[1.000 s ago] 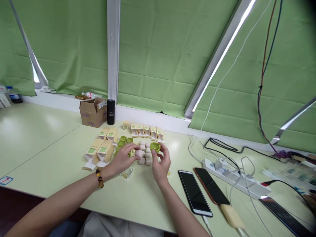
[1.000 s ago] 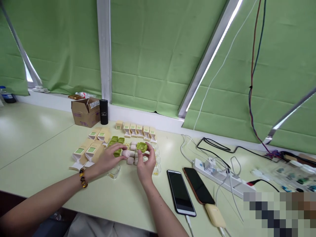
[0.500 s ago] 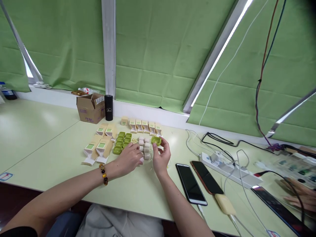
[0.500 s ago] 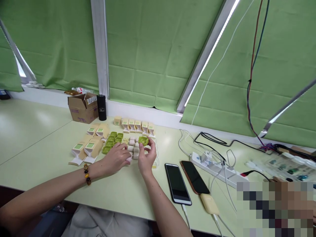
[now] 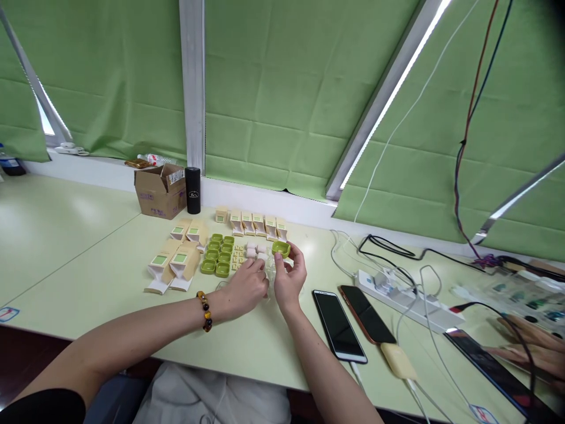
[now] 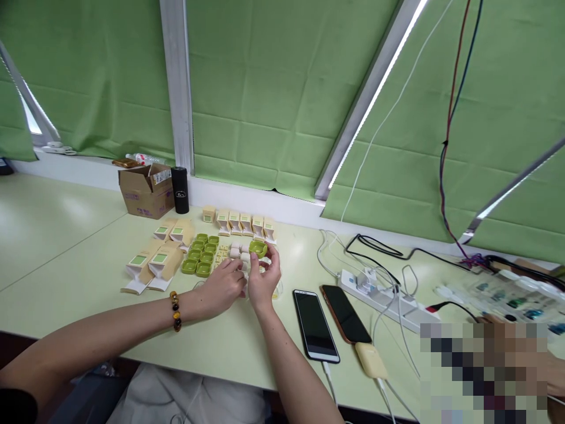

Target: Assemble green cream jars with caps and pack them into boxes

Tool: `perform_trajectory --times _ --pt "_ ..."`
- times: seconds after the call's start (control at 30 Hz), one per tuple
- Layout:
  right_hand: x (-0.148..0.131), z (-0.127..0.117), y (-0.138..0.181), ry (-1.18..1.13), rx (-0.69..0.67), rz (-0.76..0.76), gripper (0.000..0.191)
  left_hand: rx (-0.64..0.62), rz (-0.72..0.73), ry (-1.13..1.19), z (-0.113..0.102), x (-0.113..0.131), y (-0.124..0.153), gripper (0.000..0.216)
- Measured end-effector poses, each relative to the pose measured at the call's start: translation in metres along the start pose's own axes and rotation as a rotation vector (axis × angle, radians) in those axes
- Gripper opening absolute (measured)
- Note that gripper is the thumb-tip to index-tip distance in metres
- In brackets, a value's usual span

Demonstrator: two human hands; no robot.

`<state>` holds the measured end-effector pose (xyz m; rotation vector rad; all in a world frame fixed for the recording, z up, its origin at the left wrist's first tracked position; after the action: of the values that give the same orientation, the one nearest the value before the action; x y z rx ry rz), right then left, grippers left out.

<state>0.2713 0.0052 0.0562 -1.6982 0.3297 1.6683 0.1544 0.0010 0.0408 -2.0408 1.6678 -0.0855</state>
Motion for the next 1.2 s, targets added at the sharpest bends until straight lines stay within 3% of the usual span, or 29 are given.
perform_trajectory --times 0.33,0.5,0.67,0.8,1.0,1.2 --pt "0.0 0.002 0.002 0.014 -0.015 0.0 0.052 -0.006 -0.015 -0.05 0.008 0.003 0.0 0.01" --pt "0.003 0.003 0.001 0.0 -0.037 -0.015 0.053 0.001 -0.057 0.011 -0.003 -0.002 0.004 0.018" --pt "0.003 0.01 0.001 -0.15 -0.138 -0.009 0.056 0.19 -0.158 0.128 -0.044 -0.028 0.021 0.008" --pt "0.002 0.029 0.008 -0.261 -0.336 0.051 0.062 0.352 -0.241 0.174 -0.066 -0.056 0.044 0.011" --pt "0.004 0.052 0.025 -0.247 -0.53 0.123 0.069 0.587 -0.285 0.243 -0.072 -0.073 0.078 0.011" --pt "0.007 0.059 0.035 -0.355 -0.621 0.131 0.049 0.608 -0.211 0.078 -0.073 -0.057 0.084 0.025"
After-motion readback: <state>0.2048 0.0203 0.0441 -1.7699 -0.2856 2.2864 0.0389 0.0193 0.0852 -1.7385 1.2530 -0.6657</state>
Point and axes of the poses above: each hand's wrist, its own y-axis away from the middle knuckle, its own z-axis out of the palm, x = y × z, the point moved 9 cm from there along -y, towards the middle knuckle, and after that the axes turned 13 degrees about z, right-handed, at the moved point
